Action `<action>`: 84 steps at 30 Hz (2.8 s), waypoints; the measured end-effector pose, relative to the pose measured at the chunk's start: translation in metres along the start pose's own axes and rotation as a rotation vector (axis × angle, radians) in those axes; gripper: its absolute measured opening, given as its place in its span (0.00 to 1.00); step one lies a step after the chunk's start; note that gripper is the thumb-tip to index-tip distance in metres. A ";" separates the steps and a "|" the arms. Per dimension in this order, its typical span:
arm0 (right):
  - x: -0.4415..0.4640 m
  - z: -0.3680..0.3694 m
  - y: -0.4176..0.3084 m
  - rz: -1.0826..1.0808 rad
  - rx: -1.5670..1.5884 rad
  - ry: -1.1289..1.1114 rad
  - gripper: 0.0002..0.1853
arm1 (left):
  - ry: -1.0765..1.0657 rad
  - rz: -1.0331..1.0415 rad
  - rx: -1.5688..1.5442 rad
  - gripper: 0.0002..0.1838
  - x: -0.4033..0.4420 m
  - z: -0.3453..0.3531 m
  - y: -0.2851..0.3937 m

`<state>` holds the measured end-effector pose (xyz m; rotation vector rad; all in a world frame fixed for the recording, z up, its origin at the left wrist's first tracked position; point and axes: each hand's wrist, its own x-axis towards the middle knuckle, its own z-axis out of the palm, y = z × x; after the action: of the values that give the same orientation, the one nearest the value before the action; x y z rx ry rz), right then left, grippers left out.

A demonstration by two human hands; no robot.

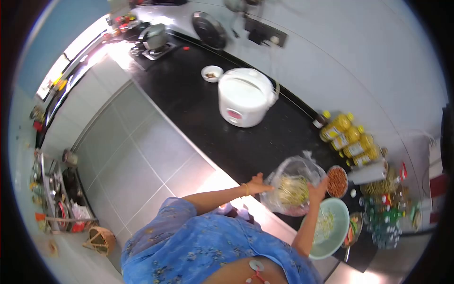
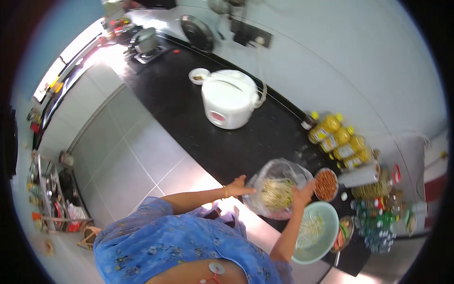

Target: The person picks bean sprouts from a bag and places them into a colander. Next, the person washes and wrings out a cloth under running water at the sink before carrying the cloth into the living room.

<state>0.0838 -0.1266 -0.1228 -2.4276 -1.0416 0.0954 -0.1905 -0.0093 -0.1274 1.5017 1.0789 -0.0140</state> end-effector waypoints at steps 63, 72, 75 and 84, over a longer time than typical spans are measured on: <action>-0.165 0.164 -0.667 -0.753 0.632 -0.636 0.07 | 0.545 0.227 -0.637 0.25 -0.234 -0.443 -0.235; -0.178 0.330 -0.905 -1.000 0.604 -0.688 0.06 | 0.811 0.207 -1.103 0.23 -0.312 -0.635 -0.360; -0.204 0.394 -1.007 -1.162 0.632 -0.751 0.08 | 0.988 0.203 -1.367 0.20 -0.351 -0.704 -0.411; -0.362 0.491 -1.267 -1.596 0.667 -1.191 0.08 | 1.571 0.343 -1.622 0.12 -0.470 -0.861 -0.559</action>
<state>-1.1347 0.5671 -0.0086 -0.2954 -2.4796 1.1098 -1.2743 0.2980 -0.0568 -0.1326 1.2408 2.0087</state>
